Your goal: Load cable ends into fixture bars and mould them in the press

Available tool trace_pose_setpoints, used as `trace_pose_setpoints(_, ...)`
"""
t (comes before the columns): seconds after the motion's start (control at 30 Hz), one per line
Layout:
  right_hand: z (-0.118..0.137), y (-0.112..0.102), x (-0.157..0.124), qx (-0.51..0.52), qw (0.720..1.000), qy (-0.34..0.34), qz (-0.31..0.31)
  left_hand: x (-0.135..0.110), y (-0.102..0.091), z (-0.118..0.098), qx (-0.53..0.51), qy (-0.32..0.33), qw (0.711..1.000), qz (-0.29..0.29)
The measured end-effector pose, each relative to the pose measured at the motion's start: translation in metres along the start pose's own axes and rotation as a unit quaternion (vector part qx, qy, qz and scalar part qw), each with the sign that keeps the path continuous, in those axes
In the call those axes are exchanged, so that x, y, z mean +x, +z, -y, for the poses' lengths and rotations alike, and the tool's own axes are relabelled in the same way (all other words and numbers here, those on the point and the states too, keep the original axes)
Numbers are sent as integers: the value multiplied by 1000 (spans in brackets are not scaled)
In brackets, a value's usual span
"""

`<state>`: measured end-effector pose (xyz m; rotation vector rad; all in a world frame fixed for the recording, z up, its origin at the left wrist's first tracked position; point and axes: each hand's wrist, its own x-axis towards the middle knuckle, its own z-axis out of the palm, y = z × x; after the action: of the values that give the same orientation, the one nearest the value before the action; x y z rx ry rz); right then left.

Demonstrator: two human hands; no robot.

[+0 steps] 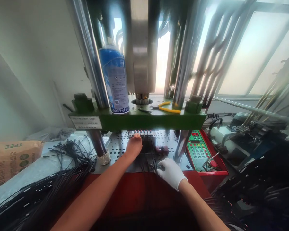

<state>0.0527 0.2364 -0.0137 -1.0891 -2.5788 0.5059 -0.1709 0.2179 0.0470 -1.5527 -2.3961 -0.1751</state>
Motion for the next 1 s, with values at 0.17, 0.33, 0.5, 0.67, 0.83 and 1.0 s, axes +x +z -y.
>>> trace_pose_setpoints(0.17,-2,0,0,11,1000,-1,0,8,-1,4,-6,3,1000,1)
trace_pose_setpoints(0.33,-2,-2,0,28,1000,4,-3,5,-2,16,-6,3,1000,-16)
trace_pose_setpoints(0.5,-1,-3,-1,61,998,14,-2,-3,2,20,-11,2,1000,-14)
trace_pose_setpoints(0.67,-2,-12,2,124,991,50,5,1,8,23,-22,8,1000,-7)
trace_pose_setpoints(0.83,5,-25,46,214,972,97,-4,4,10,26,-32,17,999,1)
trace_pose_setpoints(1.0,28,-22,105,269,956,113,-29,3,6,25,-44,15,999,8)
